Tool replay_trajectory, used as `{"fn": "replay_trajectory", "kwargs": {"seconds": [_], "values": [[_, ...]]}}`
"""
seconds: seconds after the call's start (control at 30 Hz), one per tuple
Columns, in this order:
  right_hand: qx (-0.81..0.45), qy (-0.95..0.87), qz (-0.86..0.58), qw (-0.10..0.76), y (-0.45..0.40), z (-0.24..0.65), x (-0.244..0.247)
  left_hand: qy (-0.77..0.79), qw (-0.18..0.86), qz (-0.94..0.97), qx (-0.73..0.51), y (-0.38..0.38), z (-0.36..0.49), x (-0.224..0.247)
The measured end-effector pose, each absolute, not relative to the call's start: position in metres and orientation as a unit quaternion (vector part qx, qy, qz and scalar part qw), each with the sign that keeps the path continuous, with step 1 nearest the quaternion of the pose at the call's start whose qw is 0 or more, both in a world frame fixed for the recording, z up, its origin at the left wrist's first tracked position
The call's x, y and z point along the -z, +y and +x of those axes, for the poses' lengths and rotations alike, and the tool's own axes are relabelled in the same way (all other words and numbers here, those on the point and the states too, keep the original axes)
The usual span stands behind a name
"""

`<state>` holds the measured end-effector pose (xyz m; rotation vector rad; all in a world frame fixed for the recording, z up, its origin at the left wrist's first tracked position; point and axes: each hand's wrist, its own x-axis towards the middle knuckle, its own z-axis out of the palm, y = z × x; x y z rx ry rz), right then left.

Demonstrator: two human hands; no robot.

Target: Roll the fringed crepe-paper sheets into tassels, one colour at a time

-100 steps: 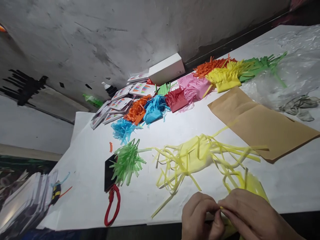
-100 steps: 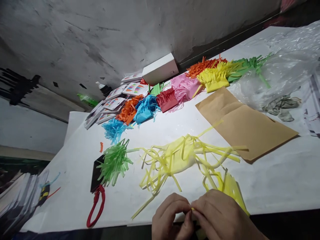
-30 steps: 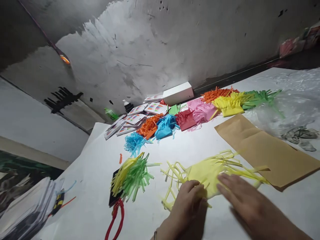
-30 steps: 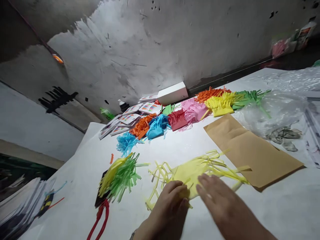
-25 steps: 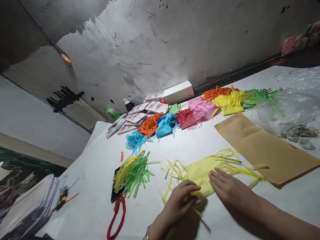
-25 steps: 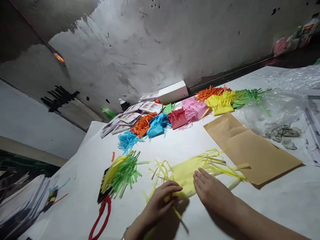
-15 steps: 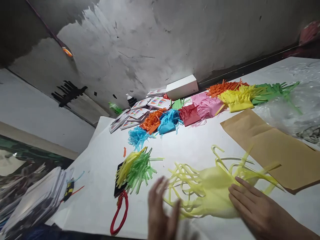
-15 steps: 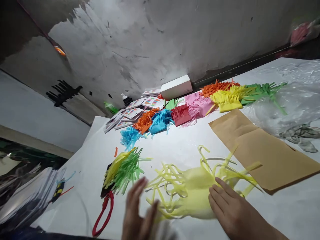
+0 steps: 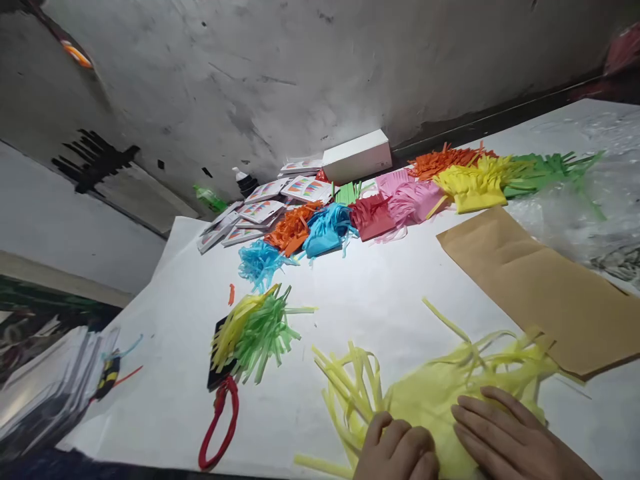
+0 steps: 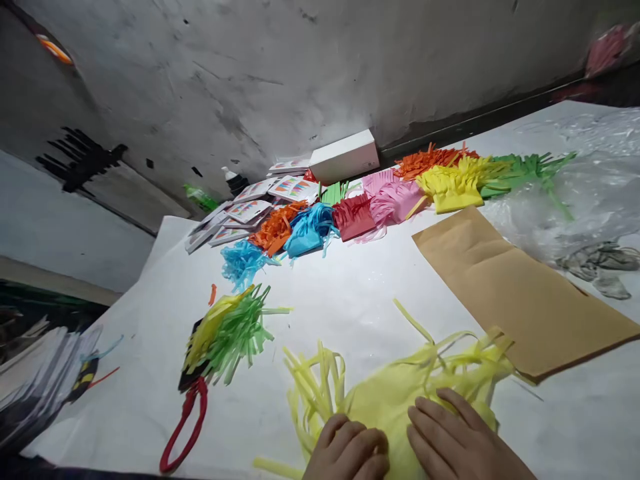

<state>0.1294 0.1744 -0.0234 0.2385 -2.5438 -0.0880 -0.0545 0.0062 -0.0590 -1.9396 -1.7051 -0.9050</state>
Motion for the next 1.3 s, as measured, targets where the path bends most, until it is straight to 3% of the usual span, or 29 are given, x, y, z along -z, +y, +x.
{"fn": "replay_trajectory", "kwargs": {"seconds": [0.2,0.47,0.7,0.9,1.0,1.1,1.17,1.3], "values": [[0.003,-0.947,0.100,0.304,0.172,0.122,0.014,-0.657,0.149,-0.665,0.321,-0.007,-0.052,0.060],[-0.196,-0.942,-0.079,0.262,0.161,0.100,0.025,-0.766,0.039,-0.555,0.322,-0.022,-0.067,0.041],[-0.135,-0.940,-0.170,0.263,0.157,0.068,0.042,-0.843,0.055,-0.494,0.205,-0.005,-0.071,0.035],[-0.077,-0.925,-0.220,0.299,0.159,0.075,0.035,-0.833,0.054,-0.510,0.205,-0.004,-0.073,0.035],[-0.108,-0.916,-0.135,0.362,0.153,0.082,0.032,-0.833,0.037,-0.505,0.221,-0.005,-0.074,0.035],[-0.121,-0.923,-0.003,0.364,0.147,0.082,0.037,-0.836,0.021,-0.498,0.229,-0.005,-0.074,0.034],[-0.121,-0.920,0.010,0.373,0.145,0.080,0.041,-0.840,0.028,-0.481,0.248,-0.005,-0.075,0.032],[-0.130,-0.908,-0.009,0.397,0.143,0.079,0.039,-0.787,0.150,-0.497,0.334,-0.004,-0.074,0.027]]}}
